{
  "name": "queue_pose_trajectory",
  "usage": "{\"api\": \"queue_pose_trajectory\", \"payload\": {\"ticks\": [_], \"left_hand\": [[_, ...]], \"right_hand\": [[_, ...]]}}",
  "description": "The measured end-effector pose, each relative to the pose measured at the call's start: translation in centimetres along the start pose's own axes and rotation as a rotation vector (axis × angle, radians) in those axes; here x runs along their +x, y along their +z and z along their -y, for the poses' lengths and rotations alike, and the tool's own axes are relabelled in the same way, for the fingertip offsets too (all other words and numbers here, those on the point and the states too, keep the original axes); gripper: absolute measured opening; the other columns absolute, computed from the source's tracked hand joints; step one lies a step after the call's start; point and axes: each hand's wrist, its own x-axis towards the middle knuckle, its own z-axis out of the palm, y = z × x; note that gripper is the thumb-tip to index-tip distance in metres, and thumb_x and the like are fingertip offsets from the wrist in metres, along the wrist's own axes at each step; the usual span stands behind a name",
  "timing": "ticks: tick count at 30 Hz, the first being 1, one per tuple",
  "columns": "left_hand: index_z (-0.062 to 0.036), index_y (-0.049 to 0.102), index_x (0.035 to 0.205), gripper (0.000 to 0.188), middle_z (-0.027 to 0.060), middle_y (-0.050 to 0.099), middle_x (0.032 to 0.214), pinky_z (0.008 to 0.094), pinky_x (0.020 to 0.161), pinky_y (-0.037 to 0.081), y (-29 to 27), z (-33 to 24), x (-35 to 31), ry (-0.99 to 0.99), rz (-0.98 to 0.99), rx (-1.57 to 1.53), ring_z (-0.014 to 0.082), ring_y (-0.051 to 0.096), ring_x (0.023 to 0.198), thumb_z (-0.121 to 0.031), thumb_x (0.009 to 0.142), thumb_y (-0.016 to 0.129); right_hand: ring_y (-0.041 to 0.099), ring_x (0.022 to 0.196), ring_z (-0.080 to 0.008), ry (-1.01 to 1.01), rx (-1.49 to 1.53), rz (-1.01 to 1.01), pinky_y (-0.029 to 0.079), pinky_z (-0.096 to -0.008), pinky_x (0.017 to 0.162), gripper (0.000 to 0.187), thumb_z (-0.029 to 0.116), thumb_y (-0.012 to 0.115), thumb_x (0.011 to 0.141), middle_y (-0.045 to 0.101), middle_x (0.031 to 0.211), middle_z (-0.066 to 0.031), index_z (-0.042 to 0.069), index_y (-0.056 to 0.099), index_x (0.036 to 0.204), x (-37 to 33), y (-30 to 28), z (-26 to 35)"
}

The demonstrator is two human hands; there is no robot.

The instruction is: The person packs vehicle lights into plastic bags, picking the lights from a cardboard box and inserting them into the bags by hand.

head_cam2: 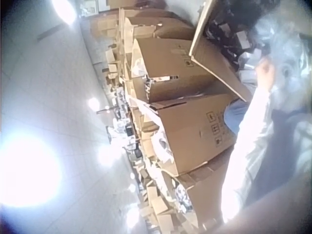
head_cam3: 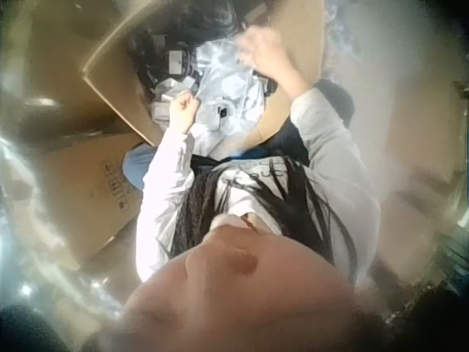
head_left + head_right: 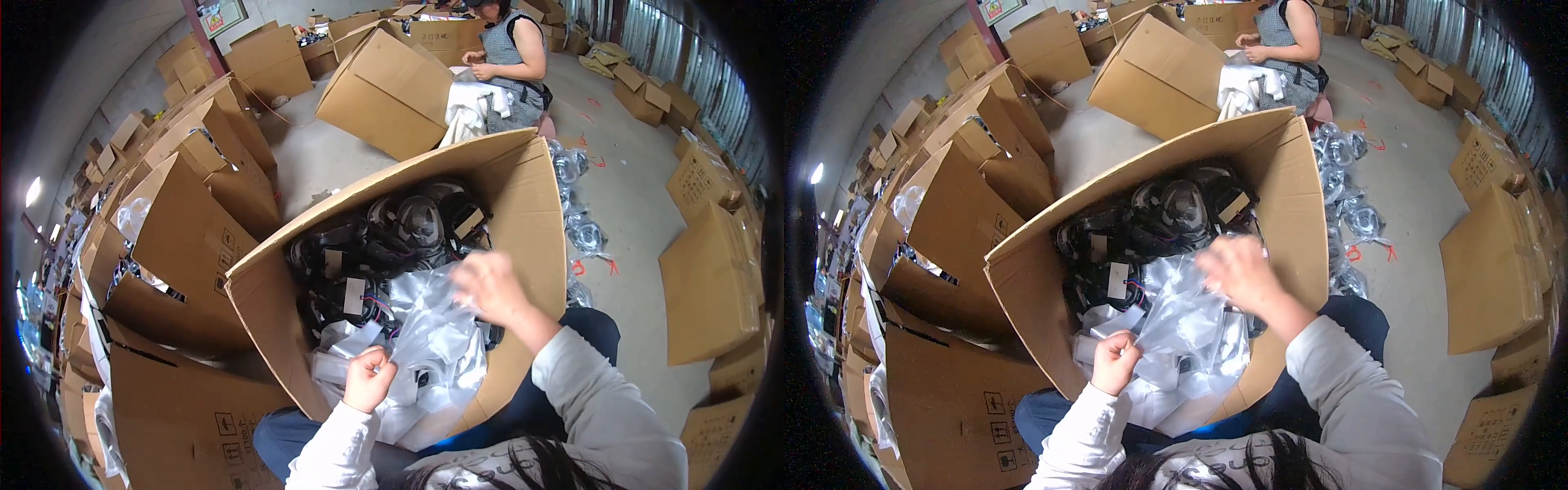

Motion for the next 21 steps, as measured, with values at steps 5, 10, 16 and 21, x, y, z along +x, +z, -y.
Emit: {"api": "queue_pose_trajectory", "payload": {"ticks": [5, 10, 16, 21], "left_hand": [[0.0013, 0.045, 0.063, 0.024, 0.0076, 0.046, 0.063, 0.0289, 0.057, 0.039, 0.3, 0.2, 0.0, -0.079, 0.035, 0.026, 0.0164, 0.045, 0.058, -0.005, 0.079, 0.062], [0.0004, 0.045, 0.064, 0.032, 0.0072, 0.044, 0.062, 0.0298, 0.056, 0.037, 0.6, 3.7, 0.6, -0.219, -0.026, 0.039, 0.0151, 0.044, 0.059, -0.014, 0.084, 0.066], [-0.0003, 0.048, 0.067, 0.033, 0.0016, 0.048, 0.062, 0.0281, 0.054, 0.037, 1.4, 3.6, 1.0, -0.387, 0.062, -0.08, 0.01, 0.042, 0.057, -0.019, 0.088, 0.065], [-0.0002, 0.057, 0.08, 0.019, 0.0057, 0.054, 0.074, 0.0275, 0.059, 0.042, 0.9, 4.6, 0.8, -0.322, 0.043, 0.0, 0.0117, 0.05, 0.063, -0.015, 0.088, 0.064]], "right_hand": [[0.053, 0.09, -0.0219, -0.113, 0.227, 0.224, 0.041, -0.0384, 0.085, 0.016, 0.021, 0.066, 0.075, 0.058, 0.086, -0.0002, 0.019, 0.069, 0.09, -0.2, 1.6, 1.3], [0.054, 0.093, -0.0256, 0.049, 0.615, 0.119, 0.044, -0.0367, 0.083, 0.041, 0.002, 0.066, 0.069, 0.061, 0.087, -0.0019, 0.011, 0.067, 0.109, 0.1, 0.6, -0.5], [0.064, 0.08, -0.0176, 0.282, 1.378, 0.903, 0.052, -0.0316, 0.07, 0.078, 0.002, 0.062, 0.081, 0.066, 0.107, -0.0098, 0.019, 0.026, 0.148, -0.6, -0.7, 3.7], [0.054, 0.116, -0.0319, 0.464, 1.271, 1.128, 0.051, -0.0421, 0.09, 0.082, 0.012, 0.066, 0.084, 0.005, 0.155, -0.0249, 0.017, 0.017, 0.15, 0.1, -0.1, 1.4]]}}
